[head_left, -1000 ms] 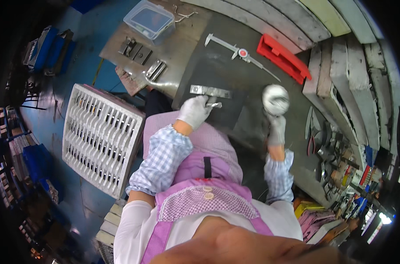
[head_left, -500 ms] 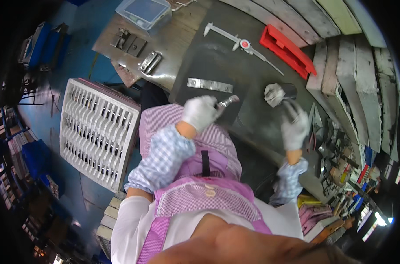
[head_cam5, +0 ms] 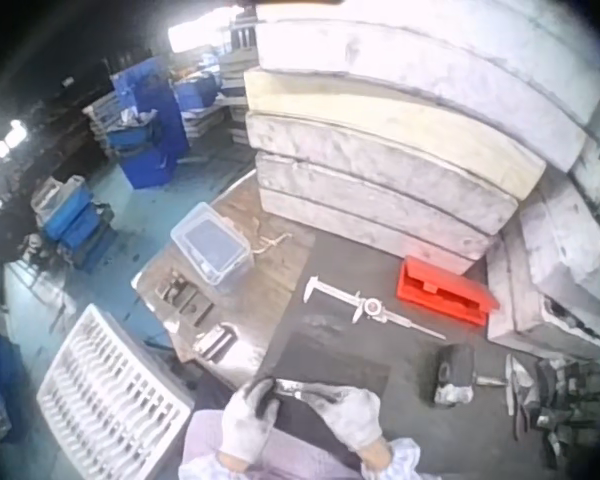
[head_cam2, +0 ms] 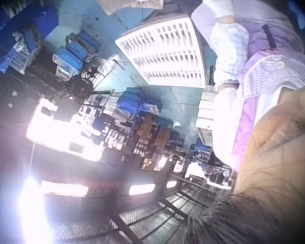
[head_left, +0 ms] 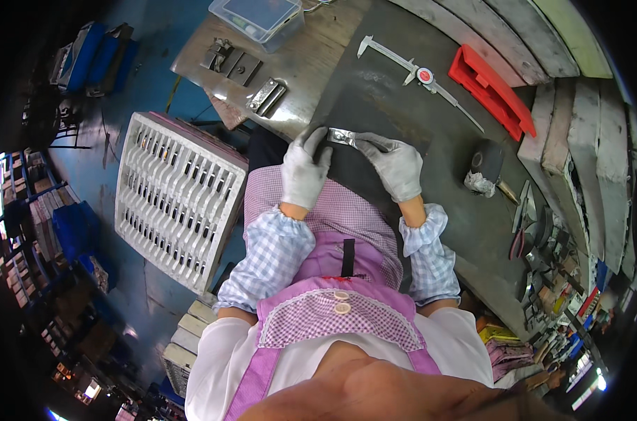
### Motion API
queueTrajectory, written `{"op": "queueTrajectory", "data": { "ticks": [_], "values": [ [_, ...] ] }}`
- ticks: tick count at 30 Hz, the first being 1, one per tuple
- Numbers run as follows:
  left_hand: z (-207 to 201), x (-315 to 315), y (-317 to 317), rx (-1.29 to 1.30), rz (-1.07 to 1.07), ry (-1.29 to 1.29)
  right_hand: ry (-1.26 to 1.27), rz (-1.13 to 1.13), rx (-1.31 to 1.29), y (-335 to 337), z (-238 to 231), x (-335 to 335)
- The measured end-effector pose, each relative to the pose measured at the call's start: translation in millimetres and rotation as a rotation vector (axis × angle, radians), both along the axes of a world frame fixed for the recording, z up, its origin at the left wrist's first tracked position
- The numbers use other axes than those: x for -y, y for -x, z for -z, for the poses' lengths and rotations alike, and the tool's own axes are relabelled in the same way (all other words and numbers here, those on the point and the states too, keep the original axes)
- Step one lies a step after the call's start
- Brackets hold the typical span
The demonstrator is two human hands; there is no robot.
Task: The worker inspects metal components from a tray, measures them with digital calipers, and adjusts them using a mallet on a workbench.
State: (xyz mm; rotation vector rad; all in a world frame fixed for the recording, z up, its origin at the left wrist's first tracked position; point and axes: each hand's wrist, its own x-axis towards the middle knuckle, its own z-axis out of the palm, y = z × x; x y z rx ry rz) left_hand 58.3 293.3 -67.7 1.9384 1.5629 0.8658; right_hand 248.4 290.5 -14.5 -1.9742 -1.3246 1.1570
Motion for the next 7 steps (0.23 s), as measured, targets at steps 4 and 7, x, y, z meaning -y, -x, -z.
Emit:
{"op": "queueTrajectory", "data": {
  "ticks": [4,7],
  "values": [
    [12.6,-2.9,-28.7,-0.203,0.234,-0.082,-0.150,-0.017,-0.046,-28.0,22.0,-2.2],
    [36.9,2.1,-34.1,-0.270,0.175,-0.089,-0.384,0.302,-0.243,-62.2,75.4,28.2]
  ]
}}
